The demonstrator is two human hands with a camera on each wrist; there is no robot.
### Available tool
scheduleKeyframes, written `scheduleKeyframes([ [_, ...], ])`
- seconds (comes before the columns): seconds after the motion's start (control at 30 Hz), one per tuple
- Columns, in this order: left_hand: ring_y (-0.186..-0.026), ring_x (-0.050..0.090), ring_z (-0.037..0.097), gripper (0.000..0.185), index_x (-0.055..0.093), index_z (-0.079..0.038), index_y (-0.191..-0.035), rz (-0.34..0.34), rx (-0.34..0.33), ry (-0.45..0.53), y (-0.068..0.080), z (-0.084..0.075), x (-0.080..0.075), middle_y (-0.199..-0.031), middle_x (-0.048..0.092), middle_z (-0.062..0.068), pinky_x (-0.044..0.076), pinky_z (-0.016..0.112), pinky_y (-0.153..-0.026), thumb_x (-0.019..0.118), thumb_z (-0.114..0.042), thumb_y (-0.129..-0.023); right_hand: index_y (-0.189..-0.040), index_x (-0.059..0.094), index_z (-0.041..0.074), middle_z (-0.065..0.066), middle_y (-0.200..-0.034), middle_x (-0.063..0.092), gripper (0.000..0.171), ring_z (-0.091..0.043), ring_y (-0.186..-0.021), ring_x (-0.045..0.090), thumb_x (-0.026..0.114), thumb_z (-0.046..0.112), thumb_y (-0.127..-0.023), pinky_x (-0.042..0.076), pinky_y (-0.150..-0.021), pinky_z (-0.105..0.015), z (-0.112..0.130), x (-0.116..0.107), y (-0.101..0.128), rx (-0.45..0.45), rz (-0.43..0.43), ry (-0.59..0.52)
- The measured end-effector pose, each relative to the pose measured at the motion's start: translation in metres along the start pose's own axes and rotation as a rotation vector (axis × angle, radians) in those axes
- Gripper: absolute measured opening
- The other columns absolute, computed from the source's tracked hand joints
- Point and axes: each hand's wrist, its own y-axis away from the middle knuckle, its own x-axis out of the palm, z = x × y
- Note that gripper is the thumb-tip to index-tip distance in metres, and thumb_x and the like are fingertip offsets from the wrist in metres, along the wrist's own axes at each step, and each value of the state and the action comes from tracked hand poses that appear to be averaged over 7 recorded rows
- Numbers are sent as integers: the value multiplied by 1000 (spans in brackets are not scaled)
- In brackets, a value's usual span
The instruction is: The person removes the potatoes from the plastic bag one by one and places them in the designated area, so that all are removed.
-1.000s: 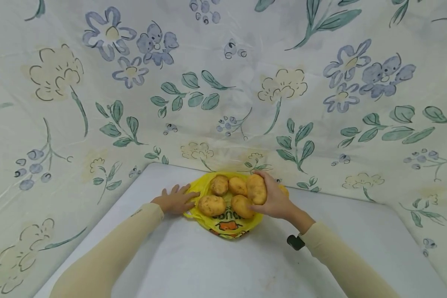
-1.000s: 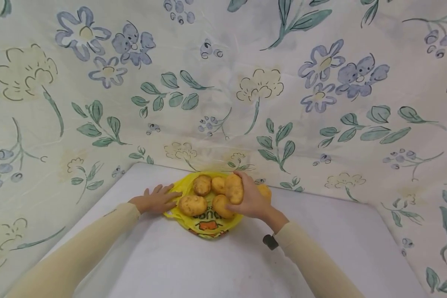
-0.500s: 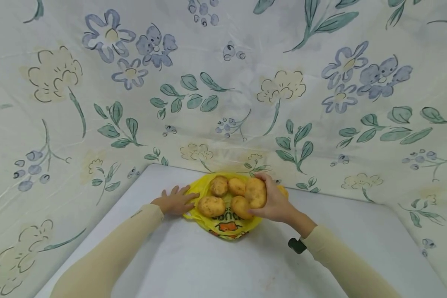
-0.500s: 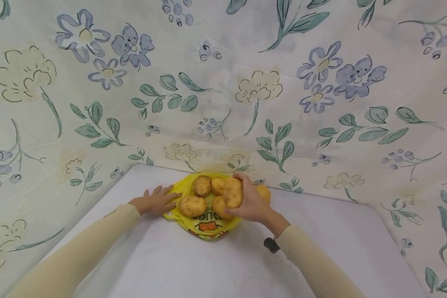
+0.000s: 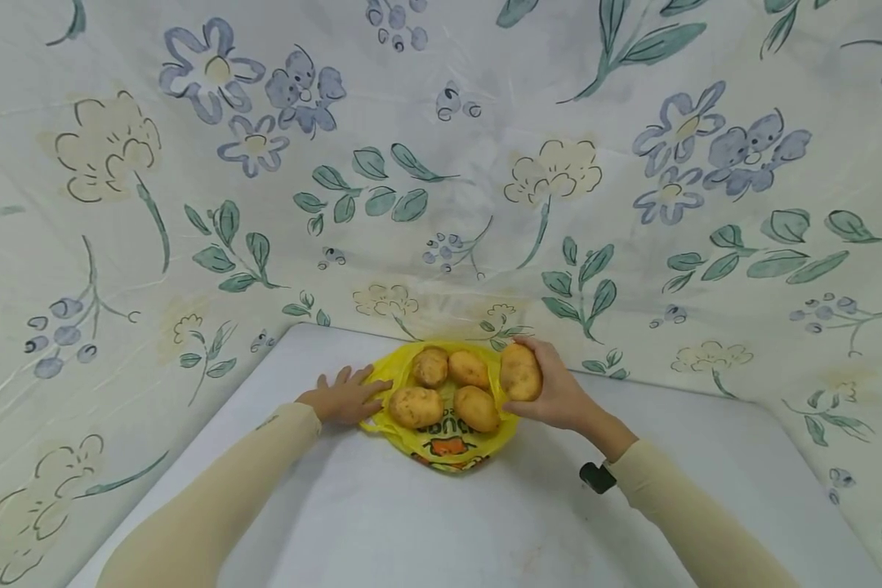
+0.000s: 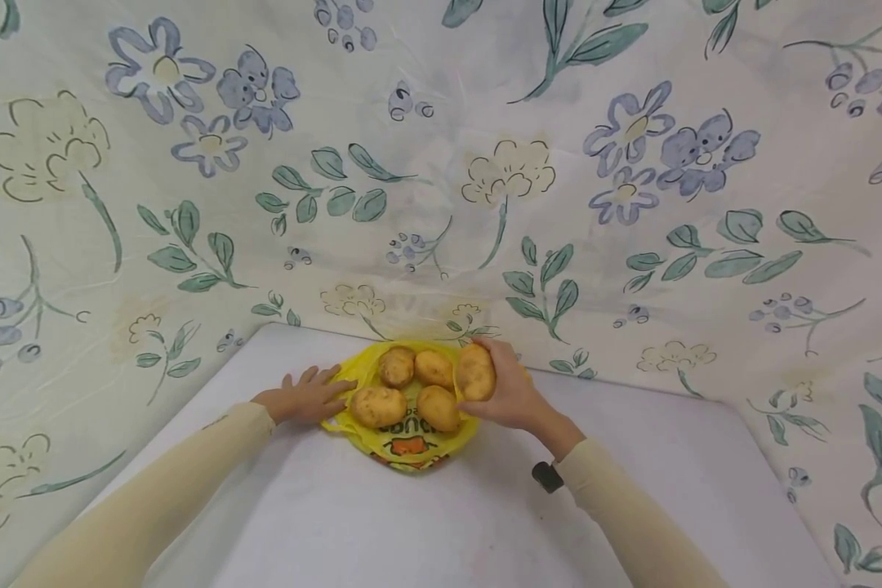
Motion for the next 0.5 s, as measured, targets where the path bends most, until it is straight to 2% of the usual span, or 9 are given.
scheduleKeyframes([
  [0.17,-148,8,53,55,33,-28,-155,6,-7,-5,1,0,-1,-166,12,17,6,79,-108,38,-47,-103,-151,29,9,-17,-143,40,98,-32,-115,49,86,14,-72,48,-94,-48,-5,-10,1,13,-24,7],
  [0.3,-148,7,53,55,33,-28,-155,10,-12,-2,2,-1,-2,-166,12,17,6,79,-109,37,-46,-103,-149,35,11,-17,-142,42,88,-31,-114,49,83,12,-75,49,-90,-46,-11,-16,2,21,-35,15],
  [0.5,-148,7,53,55,33,-28,-155,14,-16,4,2,-3,-2,-166,11,17,5,79,-109,37,-46,-103,-144,38,12,-17,-138,41,82,-30,-115,44,83,15,-75,45,-91,-46,-16,-22,2,56,-51,3],
])
